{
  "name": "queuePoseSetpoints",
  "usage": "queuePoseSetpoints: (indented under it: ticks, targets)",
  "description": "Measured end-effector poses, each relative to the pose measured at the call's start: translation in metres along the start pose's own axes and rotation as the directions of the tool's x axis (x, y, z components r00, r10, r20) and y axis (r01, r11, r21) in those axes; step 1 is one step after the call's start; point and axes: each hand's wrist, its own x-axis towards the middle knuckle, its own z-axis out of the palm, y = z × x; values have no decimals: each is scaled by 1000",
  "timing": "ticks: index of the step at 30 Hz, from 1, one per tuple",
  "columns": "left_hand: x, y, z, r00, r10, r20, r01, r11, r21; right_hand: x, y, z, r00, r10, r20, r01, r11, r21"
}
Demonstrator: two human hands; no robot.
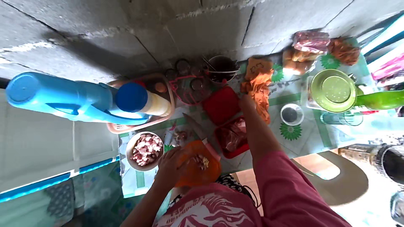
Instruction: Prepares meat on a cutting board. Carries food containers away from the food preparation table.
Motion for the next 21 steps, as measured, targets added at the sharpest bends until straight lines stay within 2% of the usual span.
queuePoseSetpoints:
  ticks: [2,4,7,9,11,13,15,18,21]
  targets:
    - [0,-7,1,998,-41,48,46,992,-118,-6,2,-16,997,-43,-70,49,994,94]
    - [8,-7,2,984,-96,153,130,965,-230,-17,12,-39,993,-68,-98,85,981,175]
    - [31,2,11,929,-151,338,296,851,-433,-39,48,-58,986,60,-158,18,893,450]
    - [49,8,29,891,-92,446,359,744,-563,-70,83,-63,961,166,-219,22,748,664]
    - [68,18,46,859,-67,508,429,638,-640,-124,109,-70,944,219,-249,109,506,856]
    - [84,35,62,826,-115,552,513,559,-651,-191,134,-73,936,245,-252,190,252,949]
    - [100,50,84,802,-143,580,562,511,-651,-252,172,-69,927,281,-251,242,64,968]
    - [111,68,108,803,-154,576,554,551,-624,-335,232,-61,871,420,-253,323,-103,941]
    - [108,82,120,843,-240,481,491,706,-509,-401,296,-44,706,671,-227,433,-155,888]
